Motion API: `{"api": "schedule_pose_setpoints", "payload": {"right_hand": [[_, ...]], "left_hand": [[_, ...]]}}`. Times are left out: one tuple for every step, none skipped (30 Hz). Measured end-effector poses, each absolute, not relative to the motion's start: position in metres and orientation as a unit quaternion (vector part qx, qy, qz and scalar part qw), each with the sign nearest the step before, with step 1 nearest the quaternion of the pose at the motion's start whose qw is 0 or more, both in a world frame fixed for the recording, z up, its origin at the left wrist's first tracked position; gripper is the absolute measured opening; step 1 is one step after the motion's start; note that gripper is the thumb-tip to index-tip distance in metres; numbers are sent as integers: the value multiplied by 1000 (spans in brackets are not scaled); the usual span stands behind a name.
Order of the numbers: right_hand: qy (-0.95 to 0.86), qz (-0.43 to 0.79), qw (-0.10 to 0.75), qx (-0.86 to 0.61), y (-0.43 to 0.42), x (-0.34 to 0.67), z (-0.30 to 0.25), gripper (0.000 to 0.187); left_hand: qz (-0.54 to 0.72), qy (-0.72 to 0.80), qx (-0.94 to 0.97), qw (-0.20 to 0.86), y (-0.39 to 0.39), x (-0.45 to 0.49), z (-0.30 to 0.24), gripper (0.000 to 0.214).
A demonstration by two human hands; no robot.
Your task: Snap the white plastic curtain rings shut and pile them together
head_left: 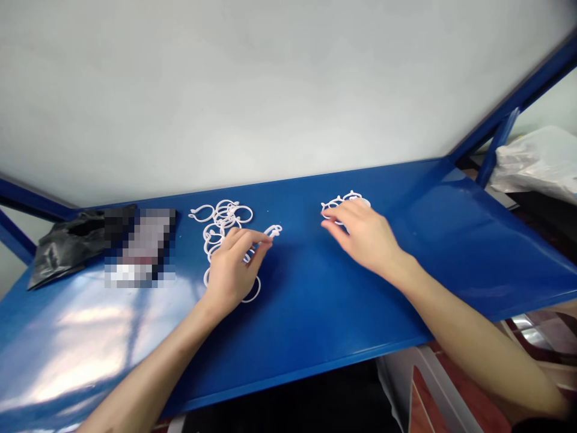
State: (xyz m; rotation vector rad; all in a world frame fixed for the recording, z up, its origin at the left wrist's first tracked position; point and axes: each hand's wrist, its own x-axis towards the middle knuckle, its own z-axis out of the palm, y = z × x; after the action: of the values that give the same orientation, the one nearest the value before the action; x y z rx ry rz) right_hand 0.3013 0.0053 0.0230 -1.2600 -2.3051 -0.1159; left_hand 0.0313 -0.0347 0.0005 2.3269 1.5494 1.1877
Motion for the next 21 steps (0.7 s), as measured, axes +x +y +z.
{"api": "schedule_pose_setpoints", "payload": {"right_hand": [[-864,-8,264,-427,1,294,19,26],[-874,31,274,-400,-4,287,16,28],[-878,73,285,-378,-8,281,12,30],[-876,114,297,-362,-12,276,9,32],[-869,149,312,-353,-14,271,6,31],[-860,178,327,-349,-16,268,4,28],[-850,199,341,-348,-16,266,2,23],[-842,214,350,-350,-16,265,1,18],[-836,225,356,-352,-16,265,0,14],[-832,236,358,-352,-16,265,0,12],[-830,244,360,-349,-15,264,0,10],[-830,248,362,-345,-16,264,-1,11],[-832,247,364,-339,-16,264,-1,11],[-836,241,366,-330,-18,263,-1,13],[-842,231,369,-319,-19,262,-1,14],[-848,222,371,-308,-21,261,-2,15],[-853,215,372,-297,-23,259,-2,15],[-857,211,372,-288,-24,258,-2,15],[-860,208,373,-280,-26,258,-2,15],[-863,206,372,-273,-27,257,-2,15],[-866,204,371,-266,-28,257,-3,15]], "left_hand": [[402,515,750,105,-37,34,1,4],[413,518,731,162,-39,36,1,6],[422,517,712,219,-41,38,2,10],[428,512,694,271,-42,40,2,13],[432,505,677,316,-44,42,2,16],[433,498,662,355,-44,44,3,17],[432,493,648,388,-45,45,3,19],[429,490,635,415,-45,45,4,20],[425,488,624,438,-45,46,4,22],[421,488,615,454,-45,46,4,23],[418,489,610,462,-45,47,4,24],[415,492,609,463,-45,47,3,25],[413,497,611,458,-45,48,2,24],[411,504,615,446,-45,49,1,23],[410,511,623,428,-46,49,0,21],[410,517,632,407,-47,50,-1,20],[410,522,643,383,-48,51,-2,18],[410,524,656,356,-50,52,-3,16],[412,525,671,324,-51,53,-3,14],[413,523,687,291,-53,54,-4,12],[414,518,703,257,-55,54,-4,11]]}}
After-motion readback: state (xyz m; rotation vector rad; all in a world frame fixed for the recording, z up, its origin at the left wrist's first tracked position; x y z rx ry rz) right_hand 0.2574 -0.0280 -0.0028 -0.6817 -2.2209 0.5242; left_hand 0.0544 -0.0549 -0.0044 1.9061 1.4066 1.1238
